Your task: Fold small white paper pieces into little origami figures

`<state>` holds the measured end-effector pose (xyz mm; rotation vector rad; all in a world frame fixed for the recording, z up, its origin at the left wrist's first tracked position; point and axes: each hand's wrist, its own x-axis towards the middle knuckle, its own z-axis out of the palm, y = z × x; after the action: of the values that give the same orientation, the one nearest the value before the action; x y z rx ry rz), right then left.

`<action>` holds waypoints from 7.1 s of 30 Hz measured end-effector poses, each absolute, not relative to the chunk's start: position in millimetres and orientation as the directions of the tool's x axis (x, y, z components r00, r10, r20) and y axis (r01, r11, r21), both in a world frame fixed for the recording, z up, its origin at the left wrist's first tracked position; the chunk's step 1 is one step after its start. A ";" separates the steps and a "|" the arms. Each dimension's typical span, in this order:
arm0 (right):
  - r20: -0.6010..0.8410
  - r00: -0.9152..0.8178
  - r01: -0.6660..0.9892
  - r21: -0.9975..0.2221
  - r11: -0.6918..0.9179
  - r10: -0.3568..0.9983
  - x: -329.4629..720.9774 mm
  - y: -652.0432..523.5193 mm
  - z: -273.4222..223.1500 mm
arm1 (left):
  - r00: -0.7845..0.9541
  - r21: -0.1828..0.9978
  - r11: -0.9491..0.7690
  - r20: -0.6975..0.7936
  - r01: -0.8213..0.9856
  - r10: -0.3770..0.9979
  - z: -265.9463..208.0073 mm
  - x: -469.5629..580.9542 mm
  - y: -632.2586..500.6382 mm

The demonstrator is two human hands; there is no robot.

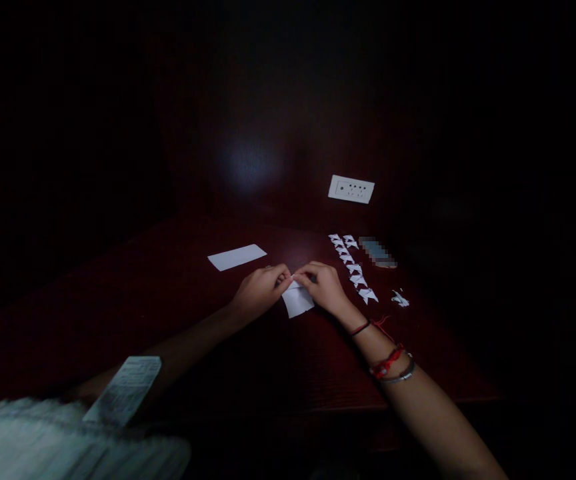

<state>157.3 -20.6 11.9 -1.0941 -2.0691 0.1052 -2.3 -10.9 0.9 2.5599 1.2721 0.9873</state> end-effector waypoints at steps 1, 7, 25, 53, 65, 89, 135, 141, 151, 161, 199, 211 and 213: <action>0.607 -0.308 0.674 -0.405 0.618 0.733 157.1 -21.0 12.3 | 0.434 0.378 -0.638 0.498 0.671 0.751 0.0 -2.2 -10.3; 0.654 -0.253 0.671 -0.412 0.616 0.713 156.9 -21.5 14.1 | 0.454 0.490 -0.665 0.490 0.563 0.745 -1.0 0.3 -6.7; 0.525 -0.282 0.555 -0.593 0.583 0.803 162.3 -12.5 4.1 | 0.466 0.517 -0.650 0.453 0.558 0.760 1.9 -3.2 -5.6; 0.503 -0.288 0.631 -0.541 0.557 0.815 159.4 -15.9 9.6 | 0.510 0.463 -0.663 0.424 0.588 0.748 5.6 -4.5 -5.6; 0.449 -0.310 0.655 -0.539 0.530 0.838 163.7 -13.3 3.2 | 0.437 0.344 -0.701 0.590 0.625 0.679 -0.5 -3.7 -0.6; 0.416 -0.482 0.756 -0.249 0.606 0.771 168.3 -16.5 10.5 | 0.506 0.332 -0.740 0.564 0.585 0.653 -1.5 -3.7 -2.3; 0.572 -0.377 0.695 -0.346 0.631 0.729 166.2 -13.5 6.9 | 0.504 0.293 -0.739 0.577 0.607 0.643 -2.5 -4.5 1.3; 0.499 -0.374 0.637 -0.475 0.608 0.782 174.3 -5.2 1.7 | 0.438 0.376 -0.710 0.589 0.595 0.679 -2.1 -5.4 3.5; 0.310 -0.401 0.576 -0.646 0.501 0.862 180.7 0.8 -8.0 | 0.414 0.408 -0.655 0.536 0.636 0.736 -6.7 -7.9 4.9; 0.183 -0.290 0.624 -0.708 0.330 0.939 185.8 2.7 -9.8 | 0.612 0.340 -0.704 0.348 0.623 0.710 -8.7 -15.4 6.9; 0.170 -0.027 0.559 -0.815 0.156 0.985 173.9 6.1 -22.0 | 0.342 0.410 -0.432 0.277 0.803 0.898 -18.9 -12.9 11.8; 0.103 -0.030 0.223 -0.969 0.107 0.994 159.7 1.4 -16.4 | 0.362 0.413 -0.438 0.252 0.799 0.897 -17.1 -10.2 10.3; 0.157 -0.033 0.294 -0.942 0.159 0.987 159.8 4.5 -19.6 | 0.373 0.396 -0.466 0.291 0.791 0.881 -17.6 -9.2 10.4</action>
<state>159.8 4.5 -19.6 -1.2954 -1.5043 0.9373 -9.2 10.4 -17.6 2.4401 1.5058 0.6981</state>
